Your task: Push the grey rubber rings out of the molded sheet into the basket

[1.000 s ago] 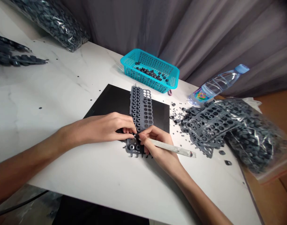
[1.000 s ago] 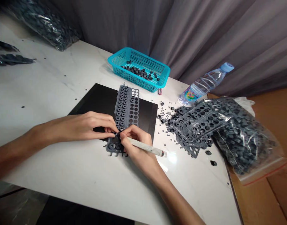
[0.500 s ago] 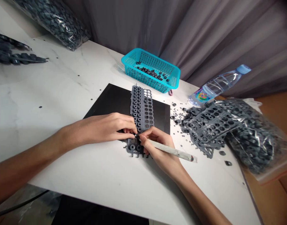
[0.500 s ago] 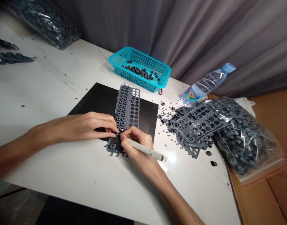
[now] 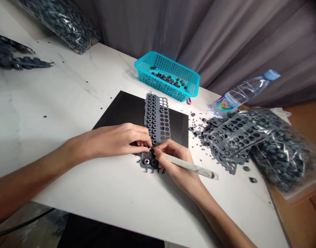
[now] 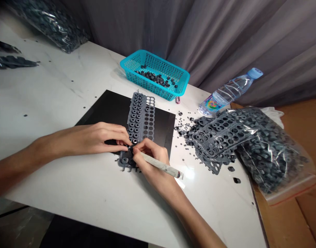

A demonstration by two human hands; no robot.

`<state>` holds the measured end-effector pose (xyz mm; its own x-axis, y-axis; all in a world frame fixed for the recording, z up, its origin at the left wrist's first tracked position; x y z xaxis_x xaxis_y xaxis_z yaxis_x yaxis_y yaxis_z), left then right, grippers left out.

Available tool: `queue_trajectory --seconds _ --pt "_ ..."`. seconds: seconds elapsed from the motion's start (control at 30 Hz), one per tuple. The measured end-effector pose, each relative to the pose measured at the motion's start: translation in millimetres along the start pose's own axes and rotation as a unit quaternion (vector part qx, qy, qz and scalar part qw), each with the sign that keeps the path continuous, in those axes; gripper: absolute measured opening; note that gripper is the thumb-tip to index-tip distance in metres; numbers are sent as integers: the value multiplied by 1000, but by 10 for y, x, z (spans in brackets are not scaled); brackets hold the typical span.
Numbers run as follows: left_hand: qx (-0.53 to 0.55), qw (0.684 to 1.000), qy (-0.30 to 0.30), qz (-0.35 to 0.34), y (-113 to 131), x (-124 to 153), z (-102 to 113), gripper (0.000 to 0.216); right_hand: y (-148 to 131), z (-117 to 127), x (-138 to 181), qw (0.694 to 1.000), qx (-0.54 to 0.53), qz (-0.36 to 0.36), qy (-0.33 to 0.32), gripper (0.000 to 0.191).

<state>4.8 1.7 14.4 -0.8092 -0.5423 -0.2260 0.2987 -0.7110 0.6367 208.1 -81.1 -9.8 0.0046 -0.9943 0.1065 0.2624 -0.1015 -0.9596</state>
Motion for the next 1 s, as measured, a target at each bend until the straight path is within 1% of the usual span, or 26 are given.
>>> queue_trajectory --seconds 0.13,0.2,0.23,0.27,0.3,0.33,0.37,0.4,0.43,0.47,0.53,0.6,0.67,0.8,1.0 --pt "-28 999 13 -27 53 5 -59 17 -11 -20 33 999 37 24 -4 16" --pt "-25 998 31 -46 122 0 -66 21 -17 -35 52 997 68 43 4 18" --pt "-9 998 50 -47 156 -6 -41 21 -19 -39 58 995 80 51 10 19" --pt "14 996 84 -38 180 -12 12 18 -19 -38 60 995 87 52 16 20" --pt "44 990 133 -18 190 -16 93 13 -17 -34 57 995 83 46 19 20" --pt "79 977 199 5 184 -15 198 8 -11 -28 50 997 68 32 15 20" --pt "114 956 267 30 164 -6 310 4 -5 -18 40 999 43 13 5 20" --pt "156 932 322 53 132 6 409 4 0 -5 27 1000 10 -8 -6 20" --pt "203 914 344 71 96 12 478 6 2 12 13 999 -25 -26 -16 21" --pt "250 904 335 93 59 8 508 7 2 34 -2 997 -57 -38 -19 23" --pt "322 897 268 139 5 -12 475 11 -3 96 -34 994 -100 -43 3 27" --pt "348 898 199 183 -13 -26 365 13 -2 157 -61 993 -111 -33 39 29" --pt "359 895 157 213 -3 -34 245 14 9 195 -78 993 -101 -27 62 29" --pt "407 869 115 258 11 -35 83 21 31 201 -80 994 -79 -28 70 32" --pt "452 834 60 312 -52 -15 -30 34 24 170 -64 996 -62 -33 57 30"
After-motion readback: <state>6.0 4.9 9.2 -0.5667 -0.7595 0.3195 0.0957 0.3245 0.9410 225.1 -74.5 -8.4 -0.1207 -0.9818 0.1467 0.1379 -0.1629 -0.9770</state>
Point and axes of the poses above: each hand's wrist, its own x-axis away from the middle knuckle, its own z-axis out of the back of the hand, y = z × x, the point moved 3 cm from there along -x, towards the middle knuckle, and after that the axes turned 9 degrees about y, right-handed, at the moved point
